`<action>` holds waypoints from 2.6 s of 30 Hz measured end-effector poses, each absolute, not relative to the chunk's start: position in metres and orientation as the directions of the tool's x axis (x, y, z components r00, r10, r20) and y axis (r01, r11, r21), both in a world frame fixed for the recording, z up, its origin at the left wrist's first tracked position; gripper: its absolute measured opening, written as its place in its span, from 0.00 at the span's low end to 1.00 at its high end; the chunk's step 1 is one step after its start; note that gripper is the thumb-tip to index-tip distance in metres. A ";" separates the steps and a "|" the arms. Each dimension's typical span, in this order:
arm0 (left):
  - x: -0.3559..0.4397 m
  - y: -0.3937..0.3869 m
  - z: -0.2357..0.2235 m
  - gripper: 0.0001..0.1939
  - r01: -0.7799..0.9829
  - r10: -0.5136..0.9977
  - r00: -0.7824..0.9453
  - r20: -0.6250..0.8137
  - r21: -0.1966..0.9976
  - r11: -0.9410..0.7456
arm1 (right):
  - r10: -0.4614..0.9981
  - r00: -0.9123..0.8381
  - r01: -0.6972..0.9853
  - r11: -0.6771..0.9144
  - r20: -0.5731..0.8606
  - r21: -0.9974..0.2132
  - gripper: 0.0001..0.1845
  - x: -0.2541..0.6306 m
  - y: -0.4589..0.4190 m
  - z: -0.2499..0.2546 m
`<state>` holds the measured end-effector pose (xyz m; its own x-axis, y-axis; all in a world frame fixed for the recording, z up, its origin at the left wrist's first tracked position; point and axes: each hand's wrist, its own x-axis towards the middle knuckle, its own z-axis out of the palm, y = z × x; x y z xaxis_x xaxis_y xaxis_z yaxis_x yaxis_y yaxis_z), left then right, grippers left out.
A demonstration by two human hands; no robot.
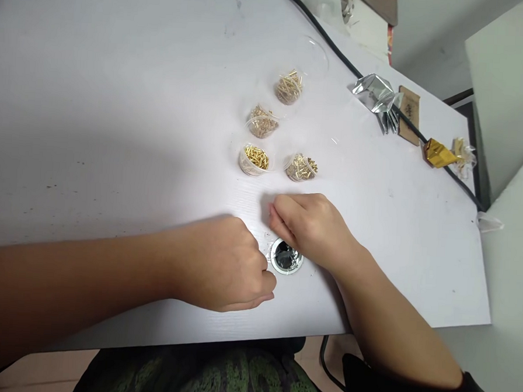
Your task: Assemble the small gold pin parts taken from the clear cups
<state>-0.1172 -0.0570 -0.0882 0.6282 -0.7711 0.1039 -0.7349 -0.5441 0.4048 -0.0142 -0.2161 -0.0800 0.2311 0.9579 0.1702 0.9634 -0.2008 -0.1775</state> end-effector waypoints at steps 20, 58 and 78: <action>-0.117 -0.056 -0.088 0.15 -0.731 -0.766 0.632 0.115 0.417 -0.541 | 0.965 0.236 0.962 -0.216 0.114 -0.165 0.23 -0.017 -0.218 -0.079; -0.107 -0.046 -0.095 0.11 -0.312 -0.142 0.950 0.278 0.870 -0.381 | 0.723 0.565 0.661 -0.108 0.397 -0.742 0.16 -0.027 -0.225 -0.093; -0.108 -0.042 -0.087 0.14 -0.138 -0.161 0.982 0.095 0.949 -0.284 | 0.781 0.449 0.692 0.002 0.433 -0.722 0.14 -0.022 -0.224 -0.087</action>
<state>-0.1079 -0.0419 -0.0871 0.9824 -0.1611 0.0949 -0.1382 -0.2844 0.9487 -0.0219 -0.2238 -0.0869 0.4493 0.7814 0.4330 0.6923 0.0019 -0.7216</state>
